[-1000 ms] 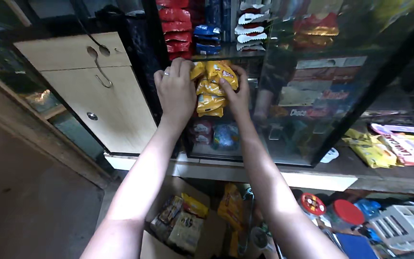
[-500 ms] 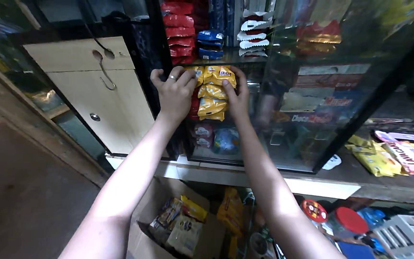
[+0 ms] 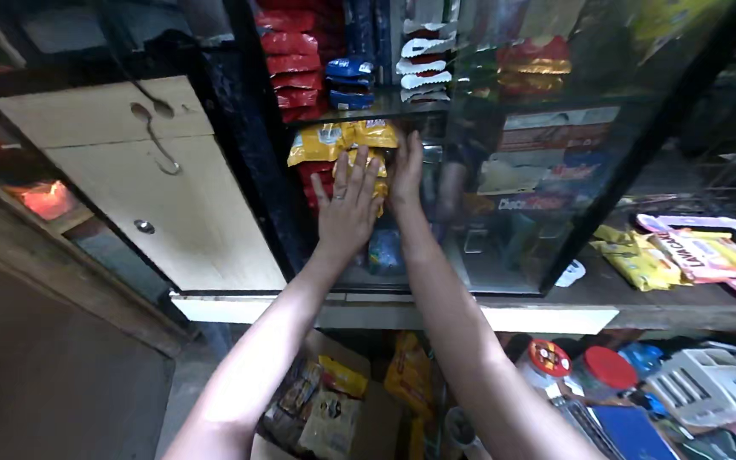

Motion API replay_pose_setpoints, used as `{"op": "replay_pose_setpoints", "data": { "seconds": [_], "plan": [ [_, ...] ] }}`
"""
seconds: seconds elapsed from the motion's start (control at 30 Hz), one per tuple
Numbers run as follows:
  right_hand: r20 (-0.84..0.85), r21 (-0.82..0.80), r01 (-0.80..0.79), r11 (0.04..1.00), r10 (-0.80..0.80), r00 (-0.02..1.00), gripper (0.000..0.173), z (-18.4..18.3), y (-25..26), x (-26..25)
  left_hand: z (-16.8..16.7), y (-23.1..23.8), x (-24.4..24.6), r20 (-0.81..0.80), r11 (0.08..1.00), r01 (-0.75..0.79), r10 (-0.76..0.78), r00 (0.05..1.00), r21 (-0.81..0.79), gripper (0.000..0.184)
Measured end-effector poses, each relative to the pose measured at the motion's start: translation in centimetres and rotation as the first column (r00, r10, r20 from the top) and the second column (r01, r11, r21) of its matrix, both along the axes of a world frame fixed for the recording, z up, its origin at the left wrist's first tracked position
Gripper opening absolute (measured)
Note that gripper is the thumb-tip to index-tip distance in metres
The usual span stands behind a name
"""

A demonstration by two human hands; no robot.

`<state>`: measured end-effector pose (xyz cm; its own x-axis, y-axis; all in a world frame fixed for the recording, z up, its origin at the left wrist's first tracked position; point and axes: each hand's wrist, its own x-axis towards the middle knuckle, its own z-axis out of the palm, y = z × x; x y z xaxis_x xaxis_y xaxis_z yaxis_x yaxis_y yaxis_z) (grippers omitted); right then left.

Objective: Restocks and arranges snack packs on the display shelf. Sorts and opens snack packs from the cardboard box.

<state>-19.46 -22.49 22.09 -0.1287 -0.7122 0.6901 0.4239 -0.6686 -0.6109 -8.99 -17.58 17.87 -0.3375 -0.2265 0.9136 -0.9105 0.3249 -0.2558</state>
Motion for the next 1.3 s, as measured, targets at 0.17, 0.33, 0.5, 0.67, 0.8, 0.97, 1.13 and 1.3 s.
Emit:
{"op": "replay_pose_setpoints", "data": {
  "seconds": [0.17,0.33,0.5,0.67,0.8,0.97,1.13,1.3],
  "plan": [
    [0.305,0.221,-0.062,0.973,-0.008,0.952,0.061,1.6,-0.7,0.3,0.6,-1.7,1.0,0.009,0.995,-0.059,0.059,0.998,0.080,0.055],
    [0.180,0.293,-0.044,0.955,-0.010,0.984,0.051,2.8,-1.9,0.4,0.6,-2.4,1.2,0.017,0.995,-0.091,0.090,0.996,0.036,0.059],
    [-0.264,0.126,0.118,0.985,-0.082,0.961,0.041,2.8,-2.1,1.1,0.8,-2.7,1.2,-0.024,0.995,-0.100,0.101,0.995,0.025,0.073],
    [-0.659,-0.027,0.364,0.931,-0.291,0.694,0.062,4.1,-0.6,0.3,0.5,-3.1,1.7,0.017,0.998,-0.038,0.039,0.999,-0.051,0.063],
    [-0.677,-0.039,0.342,0.939,-0.277,0.682,0.052,4.3,-1.1,-0.1,0.6,-2.9,1.6,0.007,0.996,-0.076,0.076,0.997,-0.037,0.071],
    [-0.157,0.257,0.016,0.966,0.025,0.987,0.053,3.7,0.4,-0.5,0.8,-3.0,1.3,-0.044,0.993,-0.120,0.120,0.992,-0.007,0.072],
    [-0.262,0.238,0.016,0.971,0.049,0.964,0.052,3.3,-0.5,0.4,1.1,-2.2,2.0,-0.058,1.000,0.005,-0.006,0.998,-0.026,0.072],
    [-0.288,0.261,0.020,0.965,0.058,0.956,0.053,3.3,-0.7,0.2,1.5,0.0,2.7,-0.197,1.000,-0.005,0.008,0.980,0.016,0.090]
  ]
}}
